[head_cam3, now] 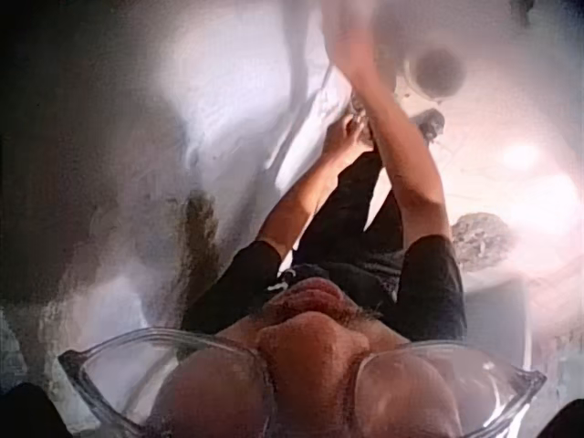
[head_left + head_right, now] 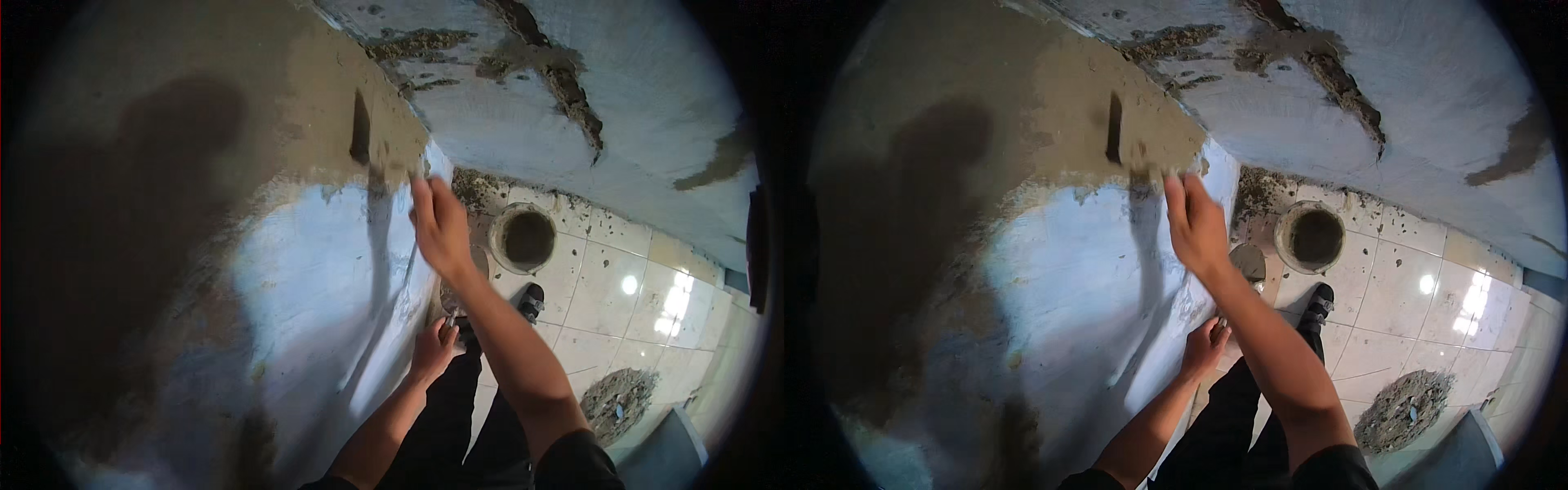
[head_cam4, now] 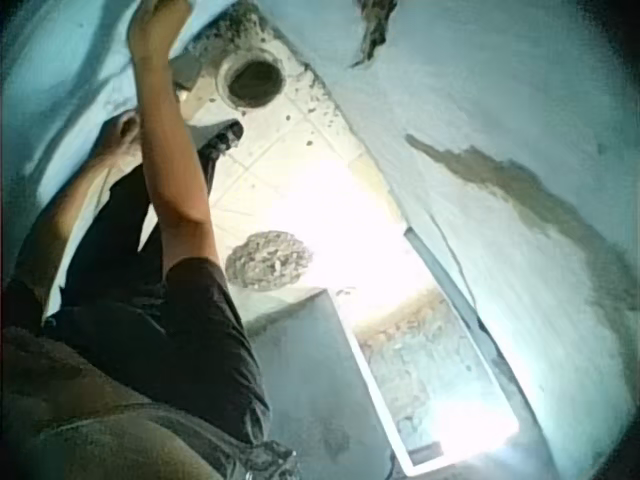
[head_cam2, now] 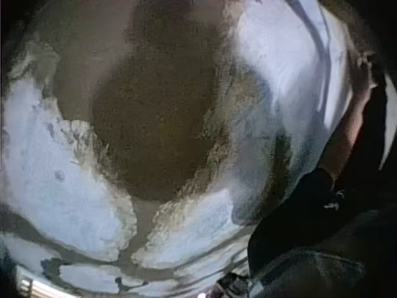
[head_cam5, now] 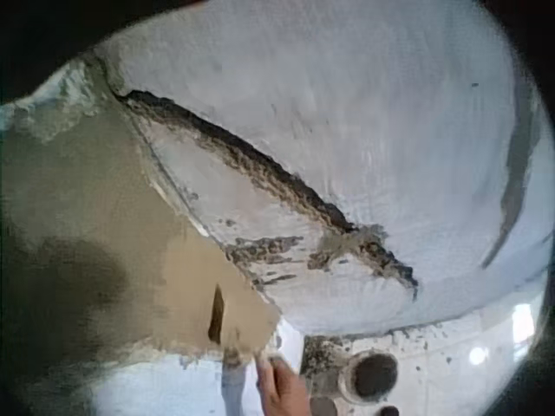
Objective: The person applies cement mixture from a bucket onto a cracked wall using a handheld trowel to repair the wall.
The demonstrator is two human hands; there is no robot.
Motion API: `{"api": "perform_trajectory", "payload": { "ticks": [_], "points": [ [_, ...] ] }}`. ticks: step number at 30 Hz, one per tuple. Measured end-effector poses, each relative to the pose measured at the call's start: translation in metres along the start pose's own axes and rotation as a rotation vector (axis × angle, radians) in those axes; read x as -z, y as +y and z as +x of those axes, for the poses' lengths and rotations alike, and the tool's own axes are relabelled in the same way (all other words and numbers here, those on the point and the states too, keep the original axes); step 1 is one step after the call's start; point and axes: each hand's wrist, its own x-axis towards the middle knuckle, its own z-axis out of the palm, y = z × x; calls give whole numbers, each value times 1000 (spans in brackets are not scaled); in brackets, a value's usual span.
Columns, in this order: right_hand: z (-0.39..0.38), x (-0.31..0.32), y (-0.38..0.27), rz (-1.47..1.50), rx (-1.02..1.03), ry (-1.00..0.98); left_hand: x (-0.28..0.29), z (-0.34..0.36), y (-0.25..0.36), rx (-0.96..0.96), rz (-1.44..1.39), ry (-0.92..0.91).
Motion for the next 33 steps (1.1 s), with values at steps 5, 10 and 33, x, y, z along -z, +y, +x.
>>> {"api": "perform_trajectory", "payload": {
  "ticks": [5,10,33],
  "points": [
    [53,-18,-27,26,143,-23,-6,-1,0,3,106,-12],
    [-16,7,-32,-82,163,-305,-4,-2,-13,-35,109,0],
    [14,1,16,55,-63,-61,-9,4,12,17,76,-58]
  ]
}}
